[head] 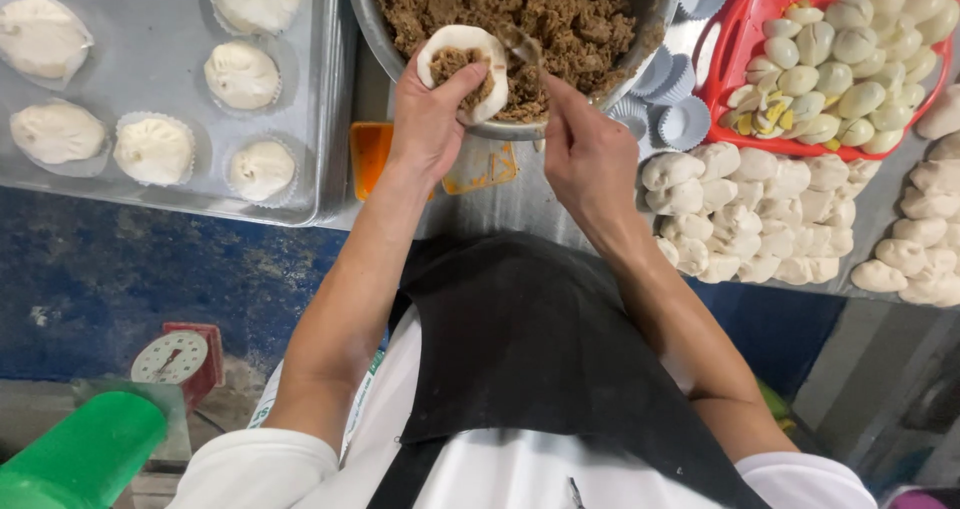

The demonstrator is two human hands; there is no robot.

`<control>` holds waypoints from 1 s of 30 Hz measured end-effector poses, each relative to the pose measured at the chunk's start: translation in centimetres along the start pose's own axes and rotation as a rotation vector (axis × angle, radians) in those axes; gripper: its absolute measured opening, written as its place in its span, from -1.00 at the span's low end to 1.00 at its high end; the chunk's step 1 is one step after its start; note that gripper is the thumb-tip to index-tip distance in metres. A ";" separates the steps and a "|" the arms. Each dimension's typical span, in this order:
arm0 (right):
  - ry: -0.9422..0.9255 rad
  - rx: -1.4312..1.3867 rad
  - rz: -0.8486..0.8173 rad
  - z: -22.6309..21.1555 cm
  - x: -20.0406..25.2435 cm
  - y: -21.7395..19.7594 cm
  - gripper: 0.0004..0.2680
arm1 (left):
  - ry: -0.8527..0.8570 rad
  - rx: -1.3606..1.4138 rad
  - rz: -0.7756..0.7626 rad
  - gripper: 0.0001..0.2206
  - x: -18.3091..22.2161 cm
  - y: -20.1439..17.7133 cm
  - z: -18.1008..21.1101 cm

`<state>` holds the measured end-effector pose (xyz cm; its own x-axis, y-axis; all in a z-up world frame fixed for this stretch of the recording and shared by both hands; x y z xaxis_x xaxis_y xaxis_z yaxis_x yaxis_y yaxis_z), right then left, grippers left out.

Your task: Filling and shaping dough with meat and eggs to make steamed buns.

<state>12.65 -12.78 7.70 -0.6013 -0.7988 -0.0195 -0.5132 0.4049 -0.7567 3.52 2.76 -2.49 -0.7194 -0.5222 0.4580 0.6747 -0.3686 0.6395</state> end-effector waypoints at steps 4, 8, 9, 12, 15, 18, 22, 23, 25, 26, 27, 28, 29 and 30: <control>-0.130 0.030 0.142 -1.1 0.1 -1.2 -0.77 | -0.005 -0.045 -0.008 -0.75 0.1 -0.2 -0.2; 0.202 -0.037 0.015 0.6 -0.5 -1.5 -0.78 | -0.102 0.121 -0.048 -0.78 0.9 1.0 1.2; 0.200 -0.040 0.013 0.7 -0.2 -1.5 -0.78 | -0.100 0.120 -0.045 -0.78 1.1 0.9 1.6; 0.008 -0.012 0.139 -0.4 0.6 -2.4 -0.82 | -0.183 0.236 -0.080 -0.78 1.5 0.9 1.5; 0.054 -0.102 0.068 -1.3 1.2 -2.2 -0.79 | -0.167 0.150 -0.085 -0.78 1.5 0.4 0.7; -0.022 -0.116 0.096 -1.8 1.5 -2.0 -0.79 | -0.147 0.079 -0.090 -0.78 1.5 0.2 0.2; -0.113 -0.092 0.136 -1.7 1.5 -1.7 -0.79 | -0.137 0.008 -0.090 -0.77 1.6 0.3 0.2; -0.153 -0.058 0.145 -1.8 1.6 -1.6 -0.79 | -0.148 -0.031 -0.062 -0.76 1.6 0.2 0.2; 0.030 -0.031 0.079 1.1 0.7 -0.8 -0.79 | -0.168 -0.016 -0.066 -0.74 1.5 -0.1 0.2; 0.213 -0.006 0.007 3.0 0.7 -0.2 -0.78 | -0.190 -0.001 -0.067 -0.71 1.5 -0.2 0.0; 0.225 -0.004 0.010 4.8 0.7 0.0 -0.78 | -0.203 -0.002 -0.072 -0.71 1.8 -0.3 -0.1; 0.044 -0.052 0.011 5.6 0.5 0.2 -0.74 | -0.198 0.009 -0.109 -0.68 2.0 -0.2 -0.1; -0.137 -0.101 0.008 6.4 0.5 0.4 -0.66 | -0.194 0.021 -0.146 -0.65 2.2 -0.1 -0.1; -0.132 -0.096 0.014 5.8 0.2 -1.0 -0.66 | -0.199 0.020 -0.153 -0.65 2.3 -0.2 -0.1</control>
<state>16.62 -15.92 4.62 -0.5269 -0.8414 -0.1200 -0.5652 0.4523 -0.6899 1.69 1.55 -1.61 -0.8328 -0.2986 0.4661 0.5532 -0.4158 0.7219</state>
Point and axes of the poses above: each hand's wrist, its own x-axis away from the middle knuckle, its own y-axis out of the palm, z = x × y, the point moved 5 cm from there along -x, towards the middle knuckle, and after that the axes turned 4 degrees about -y, right-handed, at the moved point
